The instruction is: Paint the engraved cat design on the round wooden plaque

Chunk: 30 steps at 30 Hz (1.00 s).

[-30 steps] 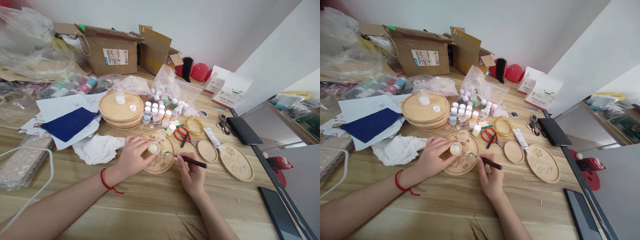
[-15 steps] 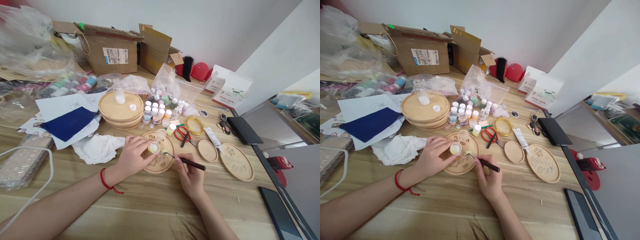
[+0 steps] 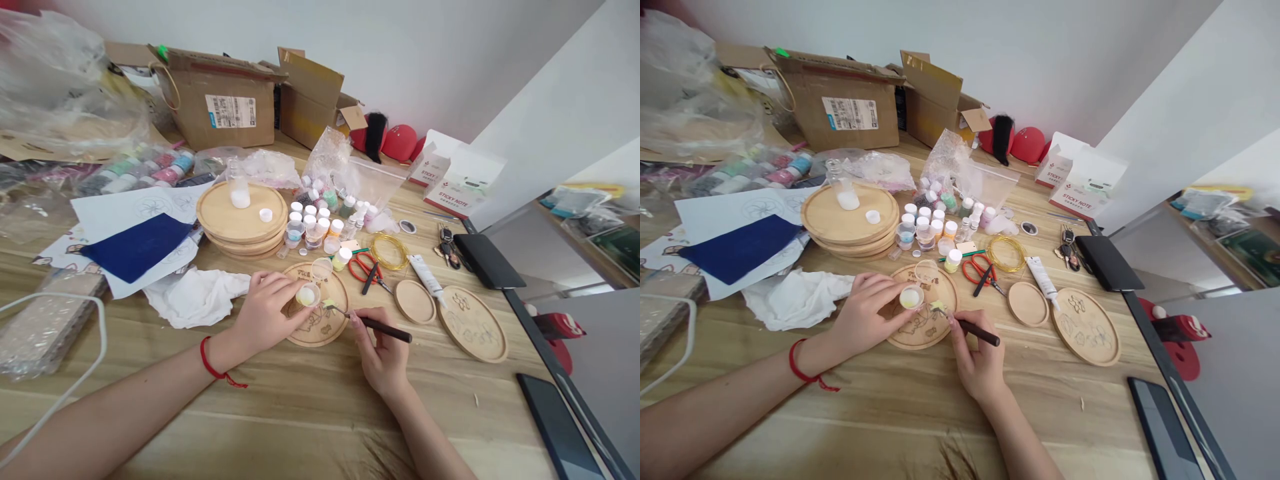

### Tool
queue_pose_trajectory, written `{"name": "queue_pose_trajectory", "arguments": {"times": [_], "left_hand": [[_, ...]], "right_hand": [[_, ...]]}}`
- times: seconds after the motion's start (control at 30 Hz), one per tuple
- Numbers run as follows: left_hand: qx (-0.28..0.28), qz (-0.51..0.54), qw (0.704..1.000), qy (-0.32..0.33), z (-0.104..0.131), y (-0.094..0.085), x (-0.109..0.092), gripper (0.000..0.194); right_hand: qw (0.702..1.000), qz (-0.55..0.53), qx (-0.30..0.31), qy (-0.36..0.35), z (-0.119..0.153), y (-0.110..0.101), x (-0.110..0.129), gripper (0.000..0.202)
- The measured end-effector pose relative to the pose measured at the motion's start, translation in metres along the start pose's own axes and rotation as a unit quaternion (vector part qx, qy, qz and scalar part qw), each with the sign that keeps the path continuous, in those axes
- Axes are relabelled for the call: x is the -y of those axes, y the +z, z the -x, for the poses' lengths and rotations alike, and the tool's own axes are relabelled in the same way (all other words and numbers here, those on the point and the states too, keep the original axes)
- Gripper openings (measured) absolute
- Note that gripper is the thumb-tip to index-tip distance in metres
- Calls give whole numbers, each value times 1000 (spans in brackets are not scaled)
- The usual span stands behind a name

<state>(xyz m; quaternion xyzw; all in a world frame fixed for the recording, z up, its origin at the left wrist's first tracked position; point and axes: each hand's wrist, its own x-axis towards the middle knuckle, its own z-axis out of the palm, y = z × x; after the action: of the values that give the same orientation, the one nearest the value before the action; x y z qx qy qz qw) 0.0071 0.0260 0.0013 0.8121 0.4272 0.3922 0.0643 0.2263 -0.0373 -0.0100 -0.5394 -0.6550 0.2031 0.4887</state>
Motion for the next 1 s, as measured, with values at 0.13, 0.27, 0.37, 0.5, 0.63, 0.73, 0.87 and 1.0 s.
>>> {"name": "queue_pose_trajectory", "arguments": {"times": [0.13, 0.27, 0.37, 0.5, 0.63, 0.73, 0.87, 1.0], "left_hand": [[4, 0, 1000, -3, 0, 0, 0, 21], [1, 0, 1000, 0, 0, 0, -1, 21], [7, -2, 1000, -7, 0, 0, -1, 21], [4, -5, 1000, -3, 0, 0, 0, 20], [0, -4, 1000, 2, 1, 1, 0, 21], [1, -2, 1000, -1, 1, 1, 0, 21], [5, -1, 1000, -7, 0, 0, 0, 21], [6, 0, 1000, -5, 0, 0, 0, 21]], "right_hand": [[1000, 4, -13, 3, -1, 1, -1, 8], [1000, 5, -12, 0, -1, 1, -2, 9], [1000, 4, -9, -1, 0, 1, -2, 9], [1000, 5, -5, -6, 1, 1, -2, 8], [1000, -1, 1, -7, 1, 1, -1, 8], [1000, -2, 7, -2, 1, 1, -1, 8], [999, -19, -17, 20, 0, -1, 0, 9], [997, -35, -47, 53, -1, -5, 0, 9]]}}
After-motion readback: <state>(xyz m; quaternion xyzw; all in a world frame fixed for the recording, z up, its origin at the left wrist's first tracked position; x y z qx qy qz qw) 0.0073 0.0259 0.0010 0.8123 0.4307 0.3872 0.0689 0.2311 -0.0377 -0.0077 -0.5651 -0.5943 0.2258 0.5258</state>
